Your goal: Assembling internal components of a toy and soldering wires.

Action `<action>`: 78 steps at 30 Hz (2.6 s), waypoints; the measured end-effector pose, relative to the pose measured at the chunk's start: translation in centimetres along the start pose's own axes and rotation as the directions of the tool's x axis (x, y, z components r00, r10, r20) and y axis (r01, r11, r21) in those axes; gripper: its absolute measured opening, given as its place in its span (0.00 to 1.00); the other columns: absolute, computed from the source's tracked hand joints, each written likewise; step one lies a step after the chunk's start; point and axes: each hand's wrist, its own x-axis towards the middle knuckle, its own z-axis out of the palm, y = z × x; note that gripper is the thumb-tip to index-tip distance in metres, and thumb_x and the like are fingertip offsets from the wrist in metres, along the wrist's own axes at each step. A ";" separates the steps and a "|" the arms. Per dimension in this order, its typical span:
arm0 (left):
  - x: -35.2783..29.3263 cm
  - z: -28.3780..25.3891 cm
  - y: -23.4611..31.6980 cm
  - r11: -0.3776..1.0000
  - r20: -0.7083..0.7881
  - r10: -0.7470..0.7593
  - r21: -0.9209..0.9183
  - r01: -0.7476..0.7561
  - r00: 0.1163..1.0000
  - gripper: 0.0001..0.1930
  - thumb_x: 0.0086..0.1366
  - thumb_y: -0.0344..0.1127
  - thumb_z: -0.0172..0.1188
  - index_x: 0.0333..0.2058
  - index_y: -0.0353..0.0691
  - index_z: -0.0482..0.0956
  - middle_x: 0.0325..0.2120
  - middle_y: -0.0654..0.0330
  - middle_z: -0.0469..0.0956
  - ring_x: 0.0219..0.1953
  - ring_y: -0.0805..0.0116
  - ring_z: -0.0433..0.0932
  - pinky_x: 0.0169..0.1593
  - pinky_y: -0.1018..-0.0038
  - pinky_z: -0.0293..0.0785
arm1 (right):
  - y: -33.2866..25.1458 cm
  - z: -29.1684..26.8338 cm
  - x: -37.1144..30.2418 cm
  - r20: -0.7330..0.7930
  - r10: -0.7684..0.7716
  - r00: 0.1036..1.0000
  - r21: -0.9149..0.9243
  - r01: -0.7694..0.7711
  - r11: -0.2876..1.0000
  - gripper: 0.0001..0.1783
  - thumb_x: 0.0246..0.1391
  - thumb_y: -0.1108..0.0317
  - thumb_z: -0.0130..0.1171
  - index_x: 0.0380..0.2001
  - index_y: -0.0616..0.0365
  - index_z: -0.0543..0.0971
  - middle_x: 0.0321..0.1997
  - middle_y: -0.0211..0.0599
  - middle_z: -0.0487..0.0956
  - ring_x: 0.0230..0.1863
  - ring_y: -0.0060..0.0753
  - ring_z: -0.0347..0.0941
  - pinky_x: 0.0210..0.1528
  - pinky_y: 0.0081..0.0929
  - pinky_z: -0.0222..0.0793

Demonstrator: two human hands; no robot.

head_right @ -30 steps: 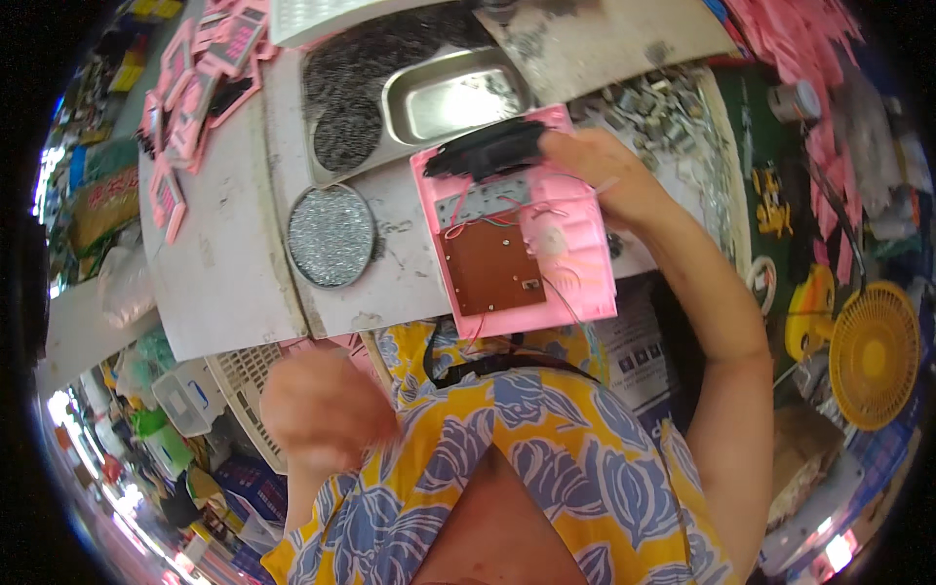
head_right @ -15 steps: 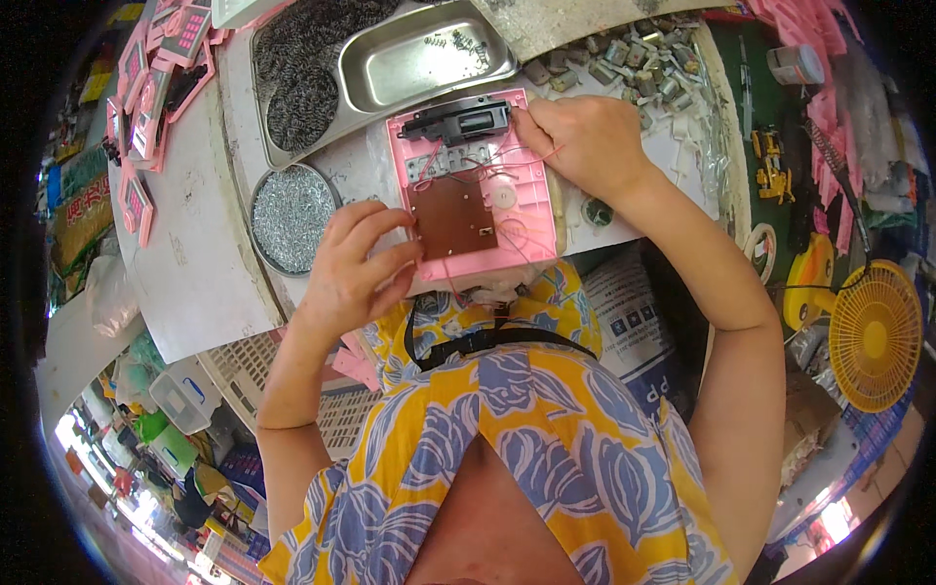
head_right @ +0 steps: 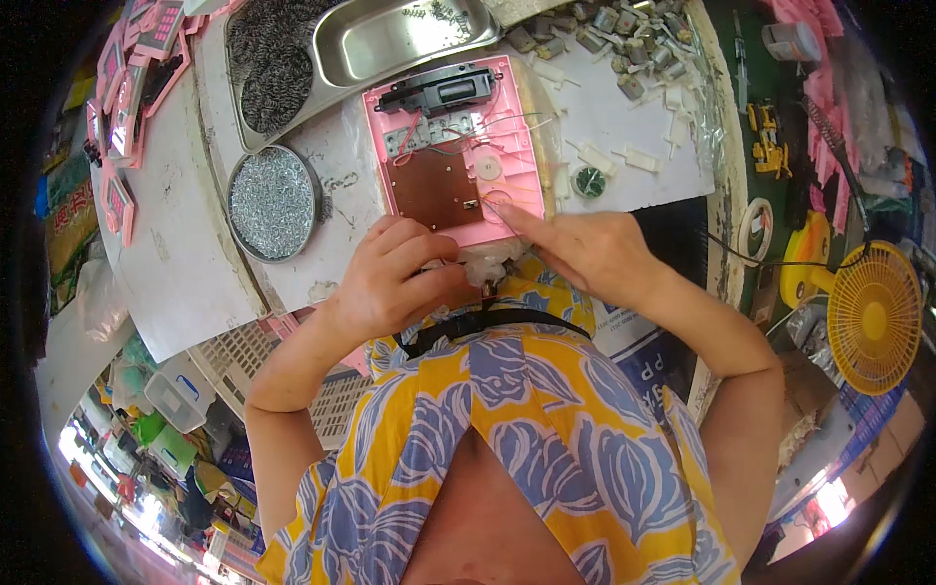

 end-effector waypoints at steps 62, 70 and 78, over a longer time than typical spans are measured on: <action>1.8 3.7 0.9 0.989 -0.166 -0.147 -0.027 0.145 0.975 0.16 0.53 0.28 0.67 0.42 0.41 0.82 0.36 0.59 0.78 0.34 0.61 0.79 0.35 0.68 0.79 | 1.0 -1.7 2.0 -0.103 -0.157 0.982 -0.094 0.148 0.984 0.19 0.39 0.73 0.76 0.40 0.52 0.87 0.43 0.32 0.80 0.45 0.39 0.67 0.39 0.28 0.71; 2.1 3.2 1.3 0.984 0.034 -0.122 0.136 0.116 0.992 0.28 0.50 0.32 0.64 0.54 0.46 0.80 0.42 0.62 0.77 0.37 0.64 0.76 0.37 0.71 0.79 | 0.0 -3.2 1.4 -0.056 -0.022 0.998 0.030 0.024 0.999 0.11 0.60 0.65 0.62 0.43 0.54 0.87 0.46 0.35 0.79 0.48 0.41 0.67 0.47 0.36 0.69; 3.2 3.4 3.1 0.956 0.071 -0.264 0.155 0.251 0.962 0.27 0.53 0.34 0.65 0.54 0.45 0.78 0.40 0.60 0.76 0.37 0.62 0.76 0.36 0.68 0.79 | -1.7 -7.1 2.0 0.019 -0.294 0.956 0.260 0.280 0.924 0.24 0.66 0.52 0.55 0.17 0.52 0.69 0.21 0.31 0.69 0.22 0.40 0.65 0.24 0.35 0.57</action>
